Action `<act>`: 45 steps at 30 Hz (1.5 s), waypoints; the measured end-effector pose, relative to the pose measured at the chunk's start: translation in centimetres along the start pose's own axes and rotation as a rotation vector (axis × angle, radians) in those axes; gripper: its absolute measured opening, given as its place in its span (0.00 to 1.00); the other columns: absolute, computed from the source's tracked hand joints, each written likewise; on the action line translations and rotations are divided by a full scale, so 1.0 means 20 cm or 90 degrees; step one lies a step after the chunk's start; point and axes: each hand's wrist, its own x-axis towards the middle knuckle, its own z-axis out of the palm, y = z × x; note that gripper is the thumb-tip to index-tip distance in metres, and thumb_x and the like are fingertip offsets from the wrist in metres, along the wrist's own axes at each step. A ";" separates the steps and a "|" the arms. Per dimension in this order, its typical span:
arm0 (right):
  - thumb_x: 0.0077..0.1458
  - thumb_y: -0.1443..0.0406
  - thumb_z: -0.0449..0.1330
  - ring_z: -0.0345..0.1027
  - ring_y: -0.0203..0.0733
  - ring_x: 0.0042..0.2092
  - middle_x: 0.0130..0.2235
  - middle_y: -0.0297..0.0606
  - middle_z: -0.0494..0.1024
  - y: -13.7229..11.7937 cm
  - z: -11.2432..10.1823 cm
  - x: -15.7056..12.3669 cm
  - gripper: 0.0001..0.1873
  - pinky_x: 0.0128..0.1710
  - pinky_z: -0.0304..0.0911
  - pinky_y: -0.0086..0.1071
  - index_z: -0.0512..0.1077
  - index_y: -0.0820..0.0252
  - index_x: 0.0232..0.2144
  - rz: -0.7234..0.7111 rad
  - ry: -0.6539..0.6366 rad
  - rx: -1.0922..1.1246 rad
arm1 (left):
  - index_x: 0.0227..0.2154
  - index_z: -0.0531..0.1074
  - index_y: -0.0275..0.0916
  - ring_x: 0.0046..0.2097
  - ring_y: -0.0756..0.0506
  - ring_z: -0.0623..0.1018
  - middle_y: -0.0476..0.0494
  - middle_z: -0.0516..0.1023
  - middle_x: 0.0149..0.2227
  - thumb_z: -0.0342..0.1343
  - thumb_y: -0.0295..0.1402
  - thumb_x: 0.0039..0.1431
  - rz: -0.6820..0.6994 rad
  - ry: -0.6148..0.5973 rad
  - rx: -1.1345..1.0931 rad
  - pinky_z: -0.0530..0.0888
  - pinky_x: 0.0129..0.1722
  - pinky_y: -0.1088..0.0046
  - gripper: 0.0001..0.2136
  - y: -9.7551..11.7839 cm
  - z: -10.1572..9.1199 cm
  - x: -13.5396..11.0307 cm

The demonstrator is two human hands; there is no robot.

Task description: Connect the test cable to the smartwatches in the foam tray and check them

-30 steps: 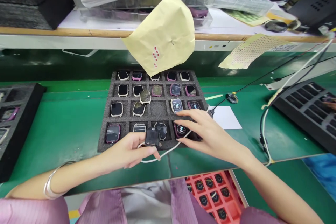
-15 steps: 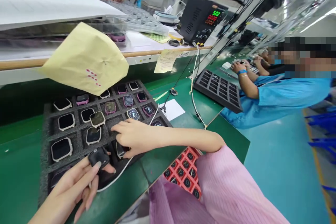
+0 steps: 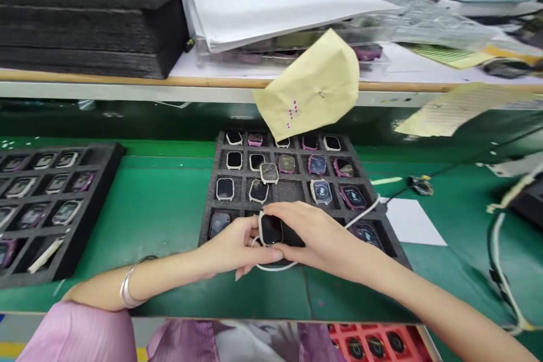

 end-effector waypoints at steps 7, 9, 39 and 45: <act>0.57 0.66 0.64 0.74 0.52 0.47 0.48 0.48 0.78 -0.02 0.00 0.01 0.22 0.45 0.72 0.45 0.66 0.63 0.53 -0.039 0.006 -0.068 | 0.34 0.70 0.35 0.11 0.56 0.61 0.58 0.66 0.13 0.62 0.44 0.54 0.043 0.060 -0.010 0.55 0.09 0.84 0.16 -0.02 0.02 0.00; 0.60 0.66 0.61 0.73 0.53 0.50 0.51 0.50 0.76 -0.03 0.03 0.00 0.21 0.47 0.72 0.46 0.65 0.63 0.54 -0.036 0.036 -0.080 | 0.33 0.70 0.35 0.11 0.54 0.65 0.57 0.67 0.12 0.62 0.44 0.54 0.055 0.077 -0.034 0.59 0.11 0.83 0.16 -0.04 0.02 0.00; 0.63 0.57 0.58 0.73 0.50 0.47 0.45 0.51 0.77 0.00 0.13 -0.04 0.21 0.48 0.70 0.46 0.66 0.67 0.52 -0.080 0.137 -0.004 | 0.29 0.65 0.36 0.11 0.55 0.65 0.57 0.67 0.12 0.58 0.41 0.59 0.057 0.020 -0.026 0.56 0.11 0.84 0.13 -0.07 0.01 -0.02; 0.64 0.57 0.57 0.74 0.48 0.45 0.44 0.48 0.78 -0.01 0.15 -0.05 0.20 0.49 0.68 0.47 0.65 0.65 0.52 -0.086 0.165 -0.002 | 0.31 0.66 0.35 0.12 0.55 0.65 0.57 0.66 0.15 0.58 0.42 0.58 0.056 0.027 -0.005 0.56 0.10 0.84 0.14 -0.08 0.01 -0.03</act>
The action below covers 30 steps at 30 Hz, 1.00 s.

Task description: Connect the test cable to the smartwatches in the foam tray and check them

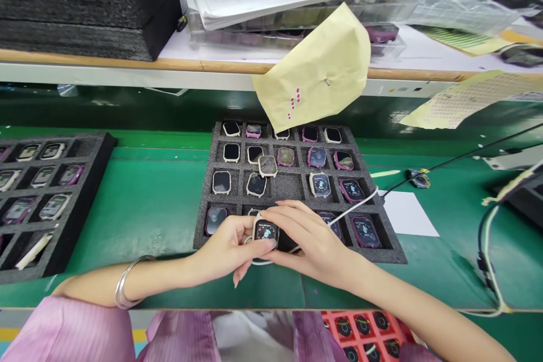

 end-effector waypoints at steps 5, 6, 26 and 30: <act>0.63 0.58 0.58 0.74 0.48 0.45 0.44 0.48 0.78 -0.01 0.01 -0.01 0.20 0.50 0.68 0.49 0.65 0.65 0.52 -0.009 0.016 -0.003 | 0.34 0.68 0.35 0.11 0.56 0.64 0.58 0.65 0.17 0.58 0.42 0.58 0.003 0.012 0.011 0.57 0.10 0.84 0.13 0.00 0.02 -0.02; 0.63 0.58 0.58 0.74 0.48 0.45 0.44 0.49 0.79 -0.01 0.01 -0.02 0.20 0.50 0.68 0.49 0.65 0.65 0.52 -0.012 0.018 -0.004 | 0.34 0.68 0.35 0.11 0.57 0.63 0.58 0.65 0.17 0.58 0.41 0.59 0.005 0.014 0.013 0.57 0.10 0.84 0.13 0.00 0.02 -0.02; 0.58 0.63 0.63 0.74 0.48 0.45 0.43 0.46 0.79 -0.03 -0.06 -0.03 0.20 0.51 0.67 0.46 0.66 0.63 0.51 0.026 0.024 0.067 | 0.35 0.70 0.34 0.23 0.56 0.61 0.54 0.67 0.26 0.64 0.38 0.53 0.032 0.015 0.053 0.58 0.22 0.80 0.14 0.00 0.07 -0.05; 0.54 0.63 0.66 0.72 0.49 0.47 0.45 0.44 0.77 0.04 -0.15 -0.06 0.20 0.49 0.68 0.43 0.69 0.60 0.48 0.156 0.024 0.076 | 0.37 0.71 0.33 0.25 0.55 0.59 0.50 0.73 0.30 0.66 0.35 0.50 -0.039 -0.085 0.082 0.55 0.23 0.79 0.15 -0.03 0.12 -0.09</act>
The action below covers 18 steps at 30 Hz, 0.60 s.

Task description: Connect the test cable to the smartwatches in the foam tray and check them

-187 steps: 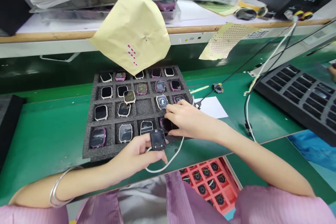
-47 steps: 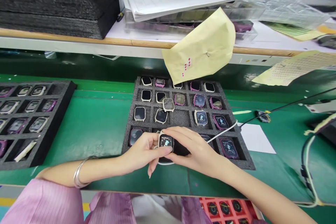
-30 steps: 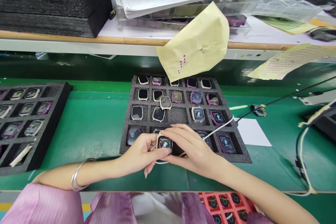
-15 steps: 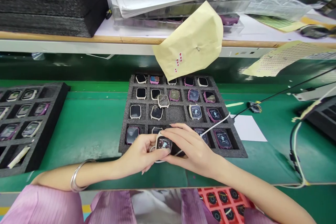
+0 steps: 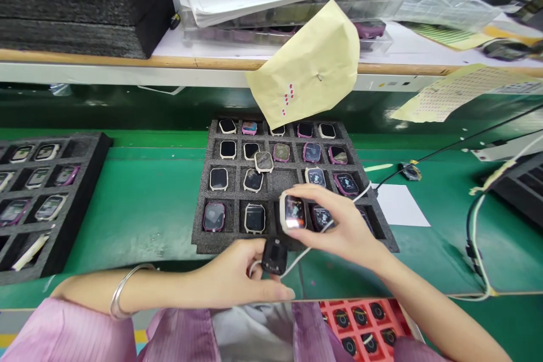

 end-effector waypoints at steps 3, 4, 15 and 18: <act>0.55 0.65 0.64 0.67 0.55 0.54 0.51 0.50 0.73 0.05 -0.04 -0.03 0.18 0.53 0.64 0.51 0.70 0.62 0.48 0.020 -0.097 -0.122 | 0.36 0.71 0.34 0.25 0.55 0.63 0.49 0.75 0.32 0.63 0.32 0.52 -0.040 -0.077 -0.005 0.60 0.23 0.79 0.11 -0.02 0.03 -0.02; 0.56 0.66 0.63 0.64 0.57 0.56 0.53 0.52 0.71 0.05 -0.04 -0.04 0.18 0.54 0.62 0.53 0.70 0.63 0.50 0.014 -0.132 -0.157 | 0.36 0.70 0.35 0.25 0.55 0.65 0.49 0.76 0.34 0.63 0.31 0.51 -0.056 -0.104 -0.014 0.61 0.23 0.79 0.11 -0.03 0.04 -0.03; 0.52 0.61 0.68 0.62 0.62 0.56 0.55 0.59 0.70 -0.07 0.14 0.24 0.14 0.53 0.62 0.52 0.78 0.71 0.33 -0.114 -0.321 -0.338 | 0.46 0.66 0.38 0.24 0.57 0.73 0.39 0.75 0.46 0.60 0.29 0.57 -0.012 -0.092 -0.159 0.72 0.19 0.85 0.14 0.15 0.00 -0.17; 0.52 0.61 0.67 0.61 0.63 0.57 0.56 0.59 0.68 -0.05 0.17 0.28 0.14 0.54 0.60 0.53 0.79 0.71 0.33 -0.136 -0.351 -0.344 | 0.45 0.67 0.37 0.23 0.57 0.72 0.41 0.76 0.42 0.58 0.30 0.60 0.051 0.060 -0.182 0.73 0.19 0.85 0.12 0.22 -0.06 -0.19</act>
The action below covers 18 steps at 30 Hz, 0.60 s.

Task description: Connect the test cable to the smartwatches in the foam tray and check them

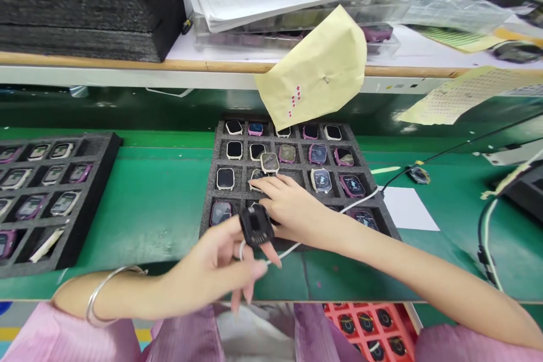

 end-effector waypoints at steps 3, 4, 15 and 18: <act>0.50 0.63 0.68 0.62 0.62 0.57 0.56 0.59 0.69 0.01 0.01 -0.02 0.14 0.55 0.60 0.53 0.78 0.70 0.36 0.007 0.033 0.045 | 0.45 0.67 0.37 0.23 0.55 0.72 0.42 0.76 0.39 0.59 0.32 0.59 0.034 0.068 0.018 0.72 0.16 0.85 0.13 0.07 -0.06 0.02; 0.48 0.64 0.69 0.63 0.61 0.57 0.56 0.58 0.69 0.02 0.01 -0.03 0.13 0.56 0.60 0.52 0.78 0.70 0.35 0.019 0.055 0.073 | 0.46 0.67 0.37 0.23 0.55 0.72 0.42 0.76 0.40 0.60 0.33 0.58 0.027 0.072 0.027 0.71 0.15 0.85 0.14 0.09 -0.08 0.03; 0.49 0.68 0.66 0.72 0.50 0.50 0.49 0.46 0.76 0.02 -0.12 -0.13 0.18 0.50 0.70 0.40 0.73 0.61 0.44 0.050 0.237 0.320 | 0.42 0.68 0.35 0.22 0.55 0.71 0.46 0.75 0.33 0.64 0.33 0.52 -0.088 -0.033 0.073 0.69 0.15 0.83 0.17 -0.04 -0.17 0.16; 0.52 0.67 0.65 0.73 0.52 0.48 0.46 0.47 0.78 -0.03 -0.09 -0.09 0.16 0.49 0.70 0.44 0.72 0.63 0.44 -0.018 0.214 0.240 | 0.38 0.68 0.35 0.17 0.55 0.68 0.56 0.68 0.20 0.63 0.39 0.54 -0.085 -0.012 0.112 0.66 0.14 0.84 0.15 -0.06 -0.16 0.16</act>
